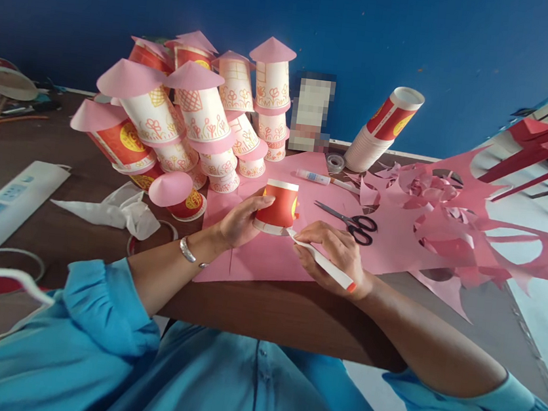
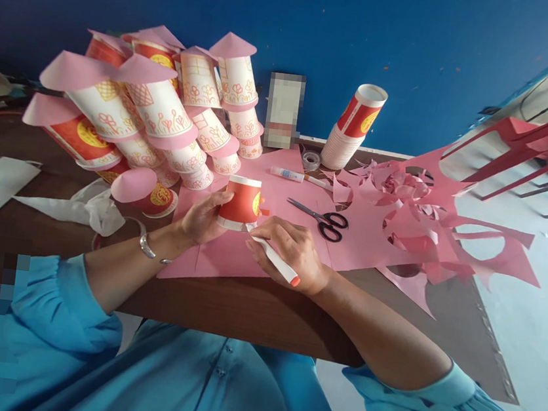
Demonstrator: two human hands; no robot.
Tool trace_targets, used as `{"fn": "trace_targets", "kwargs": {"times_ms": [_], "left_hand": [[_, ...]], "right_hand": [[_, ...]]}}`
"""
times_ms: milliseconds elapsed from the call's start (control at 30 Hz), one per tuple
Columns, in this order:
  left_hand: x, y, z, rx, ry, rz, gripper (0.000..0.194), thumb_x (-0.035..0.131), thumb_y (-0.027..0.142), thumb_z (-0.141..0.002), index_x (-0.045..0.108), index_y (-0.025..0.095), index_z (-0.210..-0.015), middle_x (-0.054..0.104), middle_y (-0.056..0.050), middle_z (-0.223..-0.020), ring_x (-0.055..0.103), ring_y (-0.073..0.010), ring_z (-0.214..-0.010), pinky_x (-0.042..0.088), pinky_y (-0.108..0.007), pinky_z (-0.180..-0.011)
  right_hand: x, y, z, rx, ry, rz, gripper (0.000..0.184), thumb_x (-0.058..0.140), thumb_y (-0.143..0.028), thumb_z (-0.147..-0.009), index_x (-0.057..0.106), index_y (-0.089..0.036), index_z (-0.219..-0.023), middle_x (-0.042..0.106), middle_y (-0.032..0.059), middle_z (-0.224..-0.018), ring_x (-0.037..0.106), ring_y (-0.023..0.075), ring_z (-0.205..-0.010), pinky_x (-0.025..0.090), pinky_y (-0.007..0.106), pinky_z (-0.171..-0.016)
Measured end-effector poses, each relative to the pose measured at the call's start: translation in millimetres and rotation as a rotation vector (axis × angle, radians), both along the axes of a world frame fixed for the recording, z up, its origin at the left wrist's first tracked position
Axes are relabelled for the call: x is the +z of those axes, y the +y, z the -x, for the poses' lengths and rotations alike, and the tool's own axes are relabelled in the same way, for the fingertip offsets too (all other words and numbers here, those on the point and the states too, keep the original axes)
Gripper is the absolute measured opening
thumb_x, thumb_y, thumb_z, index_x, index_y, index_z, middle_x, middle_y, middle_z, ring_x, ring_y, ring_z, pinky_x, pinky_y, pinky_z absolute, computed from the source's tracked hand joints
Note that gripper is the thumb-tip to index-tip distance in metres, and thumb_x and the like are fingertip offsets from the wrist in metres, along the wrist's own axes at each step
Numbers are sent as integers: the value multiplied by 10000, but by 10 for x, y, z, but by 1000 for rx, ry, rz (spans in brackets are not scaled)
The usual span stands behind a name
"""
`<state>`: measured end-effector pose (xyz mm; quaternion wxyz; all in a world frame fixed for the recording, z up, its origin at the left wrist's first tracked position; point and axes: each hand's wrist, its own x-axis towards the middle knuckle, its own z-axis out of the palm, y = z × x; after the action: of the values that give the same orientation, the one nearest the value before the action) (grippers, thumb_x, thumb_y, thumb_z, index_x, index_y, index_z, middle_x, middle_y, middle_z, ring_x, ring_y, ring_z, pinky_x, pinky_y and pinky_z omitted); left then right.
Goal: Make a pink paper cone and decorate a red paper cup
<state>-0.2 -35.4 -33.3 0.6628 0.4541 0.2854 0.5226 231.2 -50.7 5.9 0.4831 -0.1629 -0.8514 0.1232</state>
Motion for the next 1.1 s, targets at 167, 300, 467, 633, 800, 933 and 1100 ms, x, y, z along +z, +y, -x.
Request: {"fn": "trace_targets", "kwargs": {"times_ms": [167, 300, 467, 633, 800, 933, 1100], "left_hand": [[-2, 0, -2, 8, 15, 10, 460, 752, 613, -967, 803, 177, -1102, 842, -157, -1150, 799, -363, -1180, 651, -521, -1034], [-23, 5, 3, 7, 16, 2, 460, 759, 629, -957, 792, 184, -1069, 838, -155, -1153, 793, -365, -1206, 644, -524, -1046], [-80, 14, 35, 6, 31, 13, 451, 783, 645, -936, 782, 214, -1069, 840, -140, -1122, 790, -364, -1210, 639, -515, -1026], [-33, -1, 19, 8, 23, 45, 455, 783, 637, -933, 788, 210, -1091, 848, -146, -1124, 800, -356, -1184, 638, -497, -1017], [70, -22, -27, -58, -31, 30, 463, 762, 599, -955, 793, 173, -1133, 854, -156, -1144, 817, -357, -1138, 648, -477, -993], [69, -27, -23, -56, -22, 49, 480, 756, 605, -965, 807, 161, -1140, 853, -153, -1172, 820, -335, -1106, 653, -440, -943], [59, -19, -26, -34, -8, 14, 495, 754, 613, -964, 823, 149, -1121, 850, -153, -1187, 807, -338, -1142, 644, -461, -1013]], "right_hand": [[14, -3, 1, -5, -11, -6, 132, 656, -129, -1053, 642, -259, -1076, 779, 3, -814, 791, 172, -722, 622, 269, -653], [-9, 1, 5, -3, 1, -2, 132, 667, -132, -1049, 655, -256, -1093, 786, 5, -823, 791, 178, -734, 615, 272, -656], [-48, 12, 5, 12, 14, 7, 136, 668, -133, -1051, 670, -254, -1114, 797, 12, -855, 794, 182, -760, 622, 276, -681], [-31, 17, 2, -16, 10, -4, 156, 669, -129, -1050, 660, -258, -1137, 809, 15, -868, 810, 191, -770, 641, 283, -680], [-11, 10, 9, -65, 6, -20, 158, 665, -122, -1045, 660, -269, -1102, 798, -4, -832, 815, 185, -750, 635, 274, -650], [-11, 0, 16, -65, 18, -13, 142, 669, -120, -1044, 661, -261, -1061, 782, -6, -814, 801, 173, -733, 616, 260, -631], [-5, -9, 19, -61, 13, -14, 149, 681, -112, -1028, 653, -254, -1065, 792, -1, -820, 797, 171, -719, 616, 256, -634]]}}
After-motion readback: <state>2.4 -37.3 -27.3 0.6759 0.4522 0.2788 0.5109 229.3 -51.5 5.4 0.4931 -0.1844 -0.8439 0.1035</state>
